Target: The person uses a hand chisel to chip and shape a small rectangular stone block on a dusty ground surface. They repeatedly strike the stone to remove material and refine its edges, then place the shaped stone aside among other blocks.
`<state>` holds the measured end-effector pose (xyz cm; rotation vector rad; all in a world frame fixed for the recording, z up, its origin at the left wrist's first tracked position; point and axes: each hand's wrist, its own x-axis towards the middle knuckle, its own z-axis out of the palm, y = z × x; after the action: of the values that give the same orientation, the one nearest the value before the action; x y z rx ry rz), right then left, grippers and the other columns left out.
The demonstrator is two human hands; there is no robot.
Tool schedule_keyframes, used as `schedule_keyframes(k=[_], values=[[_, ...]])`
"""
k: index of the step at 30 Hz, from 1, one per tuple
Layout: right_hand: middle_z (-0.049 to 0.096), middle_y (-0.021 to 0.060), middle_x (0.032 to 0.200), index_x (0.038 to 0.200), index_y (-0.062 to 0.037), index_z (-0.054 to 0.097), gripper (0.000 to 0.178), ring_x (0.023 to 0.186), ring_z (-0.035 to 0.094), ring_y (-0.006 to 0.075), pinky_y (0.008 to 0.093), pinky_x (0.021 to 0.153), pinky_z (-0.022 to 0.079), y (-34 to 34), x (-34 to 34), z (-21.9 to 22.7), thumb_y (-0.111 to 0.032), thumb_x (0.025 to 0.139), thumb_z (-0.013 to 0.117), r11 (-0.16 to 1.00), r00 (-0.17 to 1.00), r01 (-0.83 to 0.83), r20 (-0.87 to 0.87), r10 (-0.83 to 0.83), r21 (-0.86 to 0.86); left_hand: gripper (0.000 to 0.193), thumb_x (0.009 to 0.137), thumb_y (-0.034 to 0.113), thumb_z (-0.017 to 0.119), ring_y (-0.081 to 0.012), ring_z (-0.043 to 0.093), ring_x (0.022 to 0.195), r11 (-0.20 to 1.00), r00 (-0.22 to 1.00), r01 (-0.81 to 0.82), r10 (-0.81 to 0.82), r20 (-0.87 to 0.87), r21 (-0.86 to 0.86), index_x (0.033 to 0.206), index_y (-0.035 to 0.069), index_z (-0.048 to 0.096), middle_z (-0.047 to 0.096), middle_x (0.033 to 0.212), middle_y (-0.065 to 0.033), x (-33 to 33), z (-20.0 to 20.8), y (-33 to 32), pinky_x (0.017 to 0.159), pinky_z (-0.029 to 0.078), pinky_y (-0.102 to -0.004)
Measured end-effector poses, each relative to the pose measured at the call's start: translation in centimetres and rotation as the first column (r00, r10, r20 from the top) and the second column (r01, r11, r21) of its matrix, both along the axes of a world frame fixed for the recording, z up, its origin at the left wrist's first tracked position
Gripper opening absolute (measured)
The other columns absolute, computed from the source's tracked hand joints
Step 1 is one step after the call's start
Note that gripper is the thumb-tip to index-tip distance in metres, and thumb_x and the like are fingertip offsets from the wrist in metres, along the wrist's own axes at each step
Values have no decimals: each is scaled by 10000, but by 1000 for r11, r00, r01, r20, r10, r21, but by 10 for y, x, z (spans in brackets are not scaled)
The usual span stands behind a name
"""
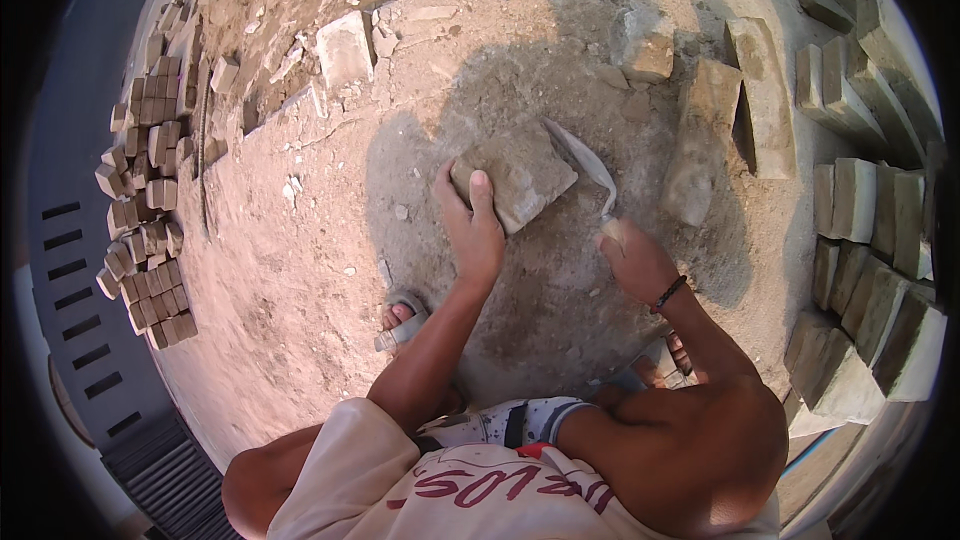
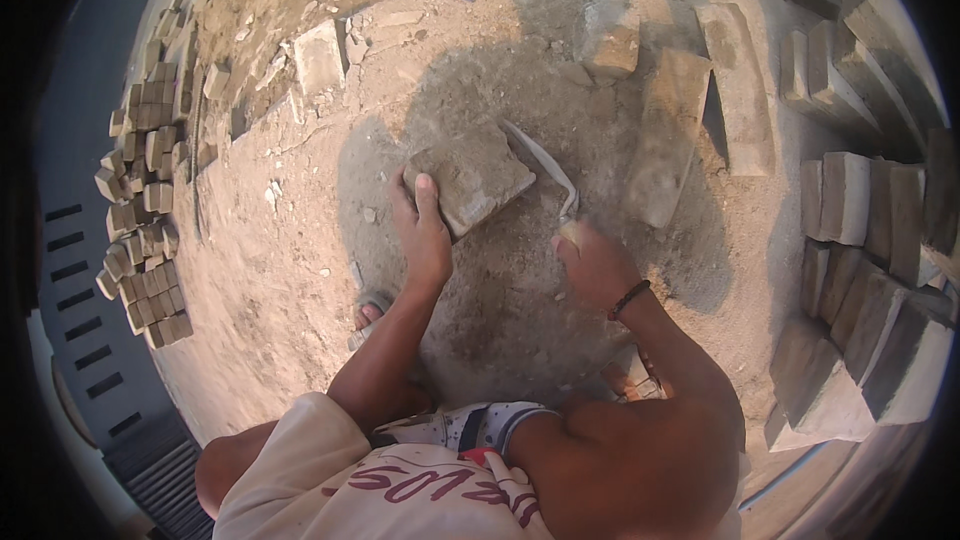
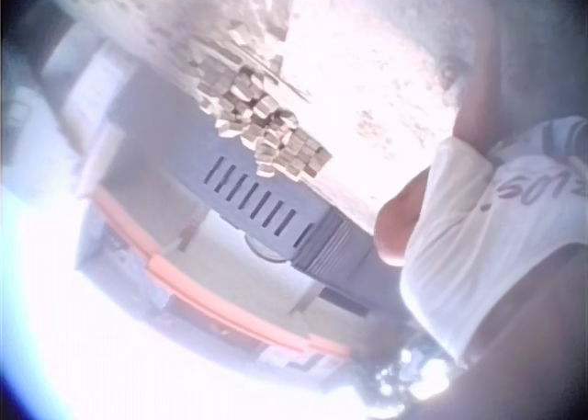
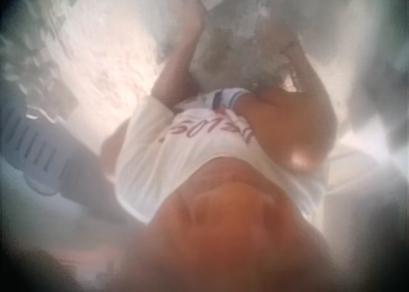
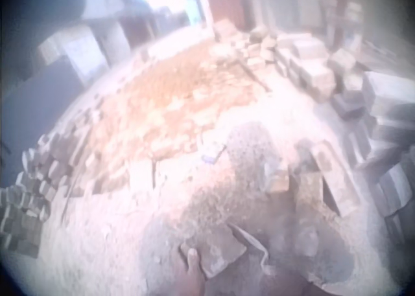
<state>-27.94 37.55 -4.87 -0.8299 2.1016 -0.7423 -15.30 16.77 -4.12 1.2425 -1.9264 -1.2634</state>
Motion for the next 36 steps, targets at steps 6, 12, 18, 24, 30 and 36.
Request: schedule_keyframes(k=[6, 12, 18, 24, 30, 36], values=[[652, 285, 866, 1103, 26, 548, 422, 861, 643, 470, 505, 739, 499, -20, 25, 61, -363, 946, 585, 997, 998, -57, -4, 56, -59, 561, 1070, 384, 393, -342, 429, 1297, 1000, 999, -16, 17, -36, 14, 1414, -59, 369, 443, 1376, -243, 4, 0, -1, 1120, 295, -410], [658, 272, 845, 1080, 19, 531, 410, 816, 644, 479, 542, 711, 493, -40, -4, 52, -371, 959, 572, 999, 993, -35, -111, 36, 11, 526, 1082, 375, 356, -332, 453, 1260, 1000, 1000, 21, -21, -2, 14, 1380, -57, 381, 470, 1332, -247, 1, 3, 7, 1094, 318, -403], [656, 286, 832, 1028, 26, 522, 411, 819, 660, 458, 517, 705, 507, -32, -16, 26, -374, 957, 583, 994, 993, -81, -84, 87, 67, 497, 1084, 359, 350, -314, 481, 1180, 998, 999, 25, -28, -47, -59, 1355, -55, 395, 494, 1249, -223, -7, -8, 8, 1063, 339, -401], [660, 274, 844, 1060, 18, 534, 426, 841, 658, 464, 512, 728, 511, -24, 15, 94, -394, 958, 575, 949, 999, -37, -41, 25, -313, 481, 1088, 351, 313, -290, 464, 1191, 994, 989, -74, 63, -133, -75, 1352, -40, 406, 487, 1259, -197, 6, -17, 11, 1065, 329, -389], [660, 274, 851, 1060, 7, 538, 435, 837, 652, 473, 528, 724, 509, -29, -15, 49, -414, 955, 573, 979, 971, -181, -142, 193, 91, 492, 1090, 355, 277, -280, 458, 1206, 990, 981, -132, 125, -145, -41, 1355, -39, 408, 473, 1273, -193, 4, -22, 16, 1072, 324, -385], [661, 274, 848, 1008, 3, 521, 435, 833, 645, 484, 543, 722, 501, -35, 11, 68, -428, 958, 560, 974, 969, -215, -143, 203, -72, 480, 1090, 324, 284, -291, 453, 1234, 994, 970, -112, 106, -219, -14, 1368, -50, 400, 465, 1306, -202, 3, -43, 16, 1082, 324, -391]])
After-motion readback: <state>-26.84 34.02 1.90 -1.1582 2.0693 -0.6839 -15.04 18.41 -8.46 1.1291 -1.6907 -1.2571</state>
